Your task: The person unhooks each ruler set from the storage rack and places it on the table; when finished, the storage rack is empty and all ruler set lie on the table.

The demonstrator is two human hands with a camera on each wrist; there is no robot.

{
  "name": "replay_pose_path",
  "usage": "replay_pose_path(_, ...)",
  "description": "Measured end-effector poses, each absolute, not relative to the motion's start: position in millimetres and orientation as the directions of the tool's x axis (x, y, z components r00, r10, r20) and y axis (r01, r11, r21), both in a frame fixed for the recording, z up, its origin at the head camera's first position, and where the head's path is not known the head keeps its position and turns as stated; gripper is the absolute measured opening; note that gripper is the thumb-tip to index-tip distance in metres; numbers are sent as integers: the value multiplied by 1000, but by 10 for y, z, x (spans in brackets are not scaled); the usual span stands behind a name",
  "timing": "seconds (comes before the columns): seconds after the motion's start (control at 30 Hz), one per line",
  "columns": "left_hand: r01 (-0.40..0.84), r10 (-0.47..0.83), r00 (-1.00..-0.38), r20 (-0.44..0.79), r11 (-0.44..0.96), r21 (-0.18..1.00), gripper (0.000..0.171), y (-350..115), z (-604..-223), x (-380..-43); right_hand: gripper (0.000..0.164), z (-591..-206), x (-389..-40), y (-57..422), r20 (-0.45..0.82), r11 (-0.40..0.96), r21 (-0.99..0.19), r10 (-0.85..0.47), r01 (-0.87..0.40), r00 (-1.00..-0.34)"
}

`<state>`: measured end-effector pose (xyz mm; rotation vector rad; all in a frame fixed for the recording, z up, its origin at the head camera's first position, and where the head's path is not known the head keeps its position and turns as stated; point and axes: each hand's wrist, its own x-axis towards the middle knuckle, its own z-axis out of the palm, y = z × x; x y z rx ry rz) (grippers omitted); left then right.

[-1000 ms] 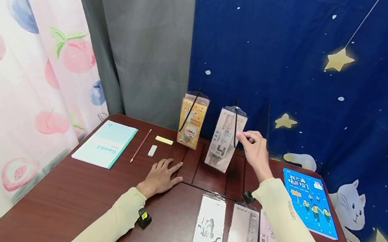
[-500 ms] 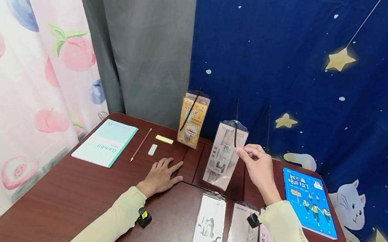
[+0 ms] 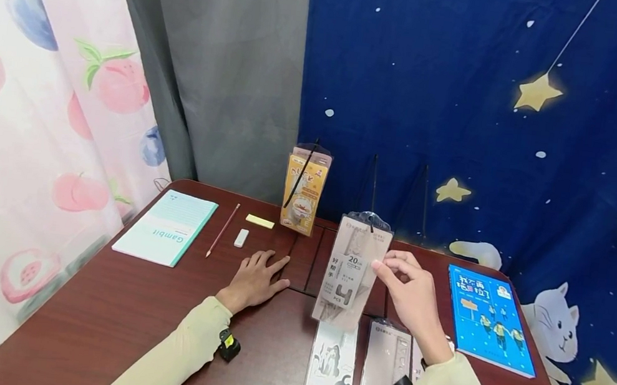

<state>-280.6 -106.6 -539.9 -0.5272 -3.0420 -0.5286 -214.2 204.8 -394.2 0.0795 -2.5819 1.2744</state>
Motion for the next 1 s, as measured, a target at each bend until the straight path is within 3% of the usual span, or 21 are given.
replay_pose_path(0.5, 330, 331, -942, 56, 886, 326, 61, -1073, -5387, -2815, 15, -3972, -1633, 1862, 250, 497, -852, 117, -161, -961)
replay_pose_path(0.67, 329, 332, -942, 46, 891, 313, 62, -1080, -5378, -2819, 8, -4161, -1506, 1644, 256, 431, -881, 93, -192, -962)
replay_pose_path(0.87, 338, 336, -940, 59, 893, 297, 59, -1080, -5401, -2829, 8, -4476, -1344, 1355, 115, 385, -919, 59, -84, -992)
replay_pose_path(1.0, 348, 342, -937, 71, 894, 281, 58, -1081, -5419, -2834, 10, -4671, -1321, 1244, 101, 394, -916, 33, -80, -994)
